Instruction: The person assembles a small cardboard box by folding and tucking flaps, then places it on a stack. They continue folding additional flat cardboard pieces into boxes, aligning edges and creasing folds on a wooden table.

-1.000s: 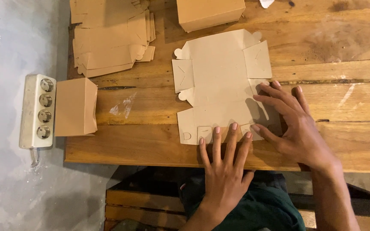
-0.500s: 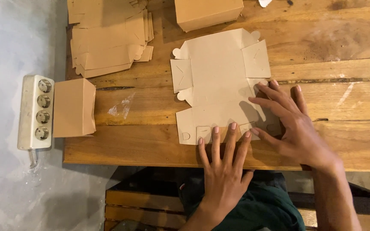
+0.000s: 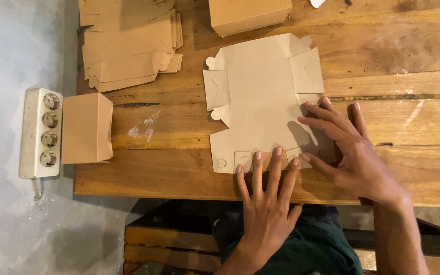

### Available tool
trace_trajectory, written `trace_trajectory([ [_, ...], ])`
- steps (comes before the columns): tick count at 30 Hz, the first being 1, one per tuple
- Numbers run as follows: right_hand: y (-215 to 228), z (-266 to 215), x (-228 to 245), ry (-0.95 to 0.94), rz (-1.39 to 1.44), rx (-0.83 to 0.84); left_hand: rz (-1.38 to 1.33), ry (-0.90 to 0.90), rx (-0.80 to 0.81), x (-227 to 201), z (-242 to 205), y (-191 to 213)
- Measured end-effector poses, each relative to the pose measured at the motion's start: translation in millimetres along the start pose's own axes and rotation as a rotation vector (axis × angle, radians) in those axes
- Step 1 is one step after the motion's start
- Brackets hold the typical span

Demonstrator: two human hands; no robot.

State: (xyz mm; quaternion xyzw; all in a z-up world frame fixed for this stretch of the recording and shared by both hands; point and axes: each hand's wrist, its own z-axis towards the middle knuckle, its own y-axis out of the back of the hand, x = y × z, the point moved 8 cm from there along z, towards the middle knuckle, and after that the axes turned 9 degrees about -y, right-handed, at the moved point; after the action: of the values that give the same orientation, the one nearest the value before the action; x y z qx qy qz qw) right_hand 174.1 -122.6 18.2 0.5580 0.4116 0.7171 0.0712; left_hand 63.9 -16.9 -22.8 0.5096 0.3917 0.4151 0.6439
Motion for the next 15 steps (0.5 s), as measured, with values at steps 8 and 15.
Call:
trace_trajectory([
  [8, 0.1, 3.3, -3.9, -0.119, -0.041, -0.113, 0.011, -0.004, 0.011, 0.2, 0.2, -0.4],
  [15, 0.6, -0.8, -3.6, -0.046, -0.092, -0.11, 0.007, -0.008, -0.005, -0.1, 1.4, 4.3],
])
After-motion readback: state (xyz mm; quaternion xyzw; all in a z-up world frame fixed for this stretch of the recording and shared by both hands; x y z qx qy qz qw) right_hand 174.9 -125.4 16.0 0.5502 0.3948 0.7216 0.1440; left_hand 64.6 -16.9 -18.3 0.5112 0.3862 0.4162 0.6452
